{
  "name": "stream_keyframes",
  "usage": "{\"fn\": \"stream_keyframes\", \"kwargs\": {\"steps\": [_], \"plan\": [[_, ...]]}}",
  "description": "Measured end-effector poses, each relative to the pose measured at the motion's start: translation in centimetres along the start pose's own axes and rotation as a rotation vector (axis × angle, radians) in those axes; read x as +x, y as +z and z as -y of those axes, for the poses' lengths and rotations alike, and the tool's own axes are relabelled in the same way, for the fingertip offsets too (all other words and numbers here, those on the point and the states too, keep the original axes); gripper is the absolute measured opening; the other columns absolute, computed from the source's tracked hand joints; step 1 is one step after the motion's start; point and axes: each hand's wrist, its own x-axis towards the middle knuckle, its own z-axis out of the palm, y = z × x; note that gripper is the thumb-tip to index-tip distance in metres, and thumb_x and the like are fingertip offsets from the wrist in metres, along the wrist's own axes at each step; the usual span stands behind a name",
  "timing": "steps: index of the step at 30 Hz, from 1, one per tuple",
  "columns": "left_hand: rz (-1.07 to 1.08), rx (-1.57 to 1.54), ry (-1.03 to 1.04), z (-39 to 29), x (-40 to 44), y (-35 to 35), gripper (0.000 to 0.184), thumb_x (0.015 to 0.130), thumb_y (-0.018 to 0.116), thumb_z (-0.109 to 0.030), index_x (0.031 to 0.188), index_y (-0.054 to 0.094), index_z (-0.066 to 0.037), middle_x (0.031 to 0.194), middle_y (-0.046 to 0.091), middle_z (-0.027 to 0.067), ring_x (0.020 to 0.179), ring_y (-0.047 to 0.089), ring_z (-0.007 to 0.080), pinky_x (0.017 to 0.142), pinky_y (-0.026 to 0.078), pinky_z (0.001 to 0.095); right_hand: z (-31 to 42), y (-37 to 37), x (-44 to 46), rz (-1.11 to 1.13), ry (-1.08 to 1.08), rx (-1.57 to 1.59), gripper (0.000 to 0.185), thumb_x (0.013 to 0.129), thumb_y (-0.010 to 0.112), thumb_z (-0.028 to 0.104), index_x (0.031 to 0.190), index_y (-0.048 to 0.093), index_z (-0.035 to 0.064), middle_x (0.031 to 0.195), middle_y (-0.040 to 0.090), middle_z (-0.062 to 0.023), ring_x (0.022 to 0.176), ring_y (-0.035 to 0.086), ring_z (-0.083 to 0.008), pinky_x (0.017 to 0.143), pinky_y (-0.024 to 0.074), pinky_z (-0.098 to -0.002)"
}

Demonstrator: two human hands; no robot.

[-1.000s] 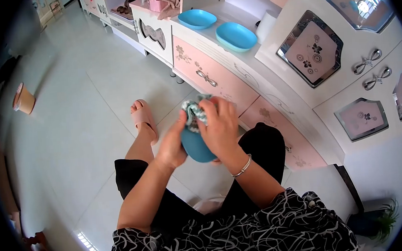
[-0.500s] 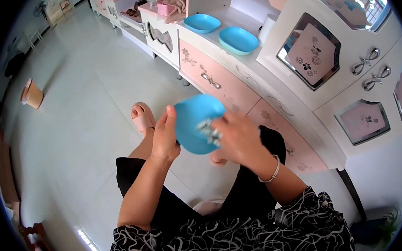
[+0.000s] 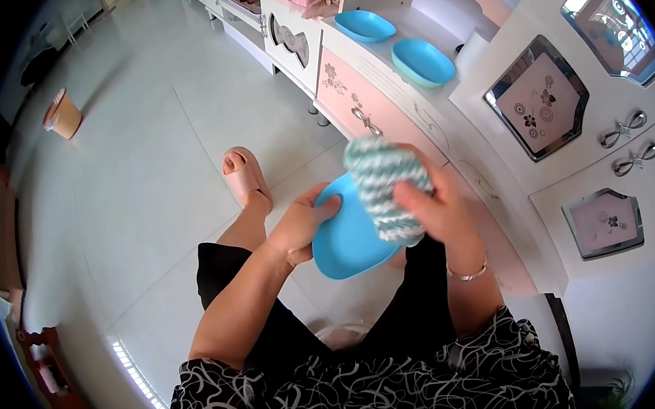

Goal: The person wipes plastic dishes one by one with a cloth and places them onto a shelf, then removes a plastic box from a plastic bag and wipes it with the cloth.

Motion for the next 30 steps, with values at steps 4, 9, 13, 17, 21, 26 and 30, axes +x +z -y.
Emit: {"fn": "stream_keyframes", "kwargs": {"steps": [4, 9, 13, 17, 21, 26, 30], "plan": [[0.141, -0.01, -0.107, 1.1, 0.0, 0.5, 0.042, 0.082, 0.059, -0.02, 0.116, 0.045, -0.001, 0.1, 0.056, 0.0099, 0.085, 0.058, 0.0187, 0.075, 0.049, 0.0318, -1.7, 0.2, 0.3, -0.115, 0.252, 0.393, 0.029, 0.083, 0.055, 0.022, 0.102, 0.054, 0.0001, 0.086, 0.059, -0.003, 0.074, 0.054, -0.009, 0.065, 0.0432, -0.0219], [0.157, -0.061, -0.229, 2.1, -0.4, 2.2, 0.04, 0.081, 0.06, -0.024, 0.111, 0.048, -0.001, 0.093, 0.058, 0.0088, 0.077, 0.059, 0.0175, 0.065, 0.051, 0.0288, -3.0, 0.9, -0.5, -0.137, 0.365, 0.545, 0.025, 0.082, 0.056, 0.025, 0.088, 0.059, 0.0017, 0.074, 0.06, -0.0034, 0.062, 0.055, -0.0091, 0.054, 0.0437, -0.022], [0.689, -0.01, -0.385, 3.7, 2.4, -0.4, 0.037, 0.084, 0.051, -0.029, 0.108, 0.049, 0.0, 0.085, 0.058, 0.0112, 0.069, 0.059, 0.0207, 0.052, 0.049, 0.0291, -3.5, 1.6, -1.0, -0.268, 0.461, 0.467, 0.025, 0.083, 0.057, 0.027, 0.083, 0.059, 0.0017, 0.071, 0.06, -0.0046, 0.058, 0.055, -0.0096, 0.049, 0.0433, -0.0226], [0.215, 0.047, -0.022, 0.2, -1.5, 1.9, 0.048, 0.086, 0.047, -0.039, 0.111, 0.047, 0.002, 0.103, 0.055, 0.0159, 0.089, 0.057, 0.0236, 0.07, 0.049, 0.0339, -3.7, 1.0, -1.0, -0.41, 0.447, 0.49, 0.025, 0.083, 0.057, 0.025, 0.083, 0.057, 0.0003, 0.072, 0.06, -0.0045, 0.058, 0.055, -0.0093, 0.05, 0.0433, -0.0227], [0.244, 0.019, 0.12, -0.4, -2.4, 0.9, 0.055, 0.083, 0.054, -0.041, 0.114, 0.045, 0.003, 0.112, 0.051, 0.0161, 0.096, 0.055, 0.0234, 0.081, 0.045, 0.0351, -4.5, 0.9, -1.2, -0.418, 0.443, 0.364, 0.027, 0.083, 0.057, 0.025, 0.086, 0.058, -0.002, 0.072, 0.058, -0.0028, 0.061, 0.053, -0.0088, 0.056, 0.0437, -0.0223], [0.002, 0.045, 0.187, 0.7, -2.0, 0.3, 0.026, 0.083, 0.057, -0.027, 0.089, 0.058, -0.002, 0.085, 0.059, 0.0058, 0.079, 0.056, 0.0129, 0.07, 0.048, 0.0292, -5.1, 1.5, -1.2, -0.399, 0.42, 0.315, 0.044, 0.085, 0.053, 0.025, 0.118, 0.038, 0.0009, 0.1, 0.051, -0.0091, 0.085, 0.05, -0.011, 0.072, 0.043, -0.0245], [-0.233, -0.339, 0.421, 0.4, -1.9, 1.1, 0.023, 0.087, 0.049, -0.025, 0.09, 0.055, -0.003, 0.087, 0.058, 0.0053, 0.082, 0.055, 0.0148, 0.075, 0.047, 0.0308, -5.9, 2.2, -2.2, -0.353, 0.246, 0.351, 0.045, 0.087, 0.05, 0.026, 0.123, 0.035, 0.0038, 0.102, 0.05, -0.0082, 0.088, 0.049, -0.0124, 0.077, 0.0413, -0.0246]]}}
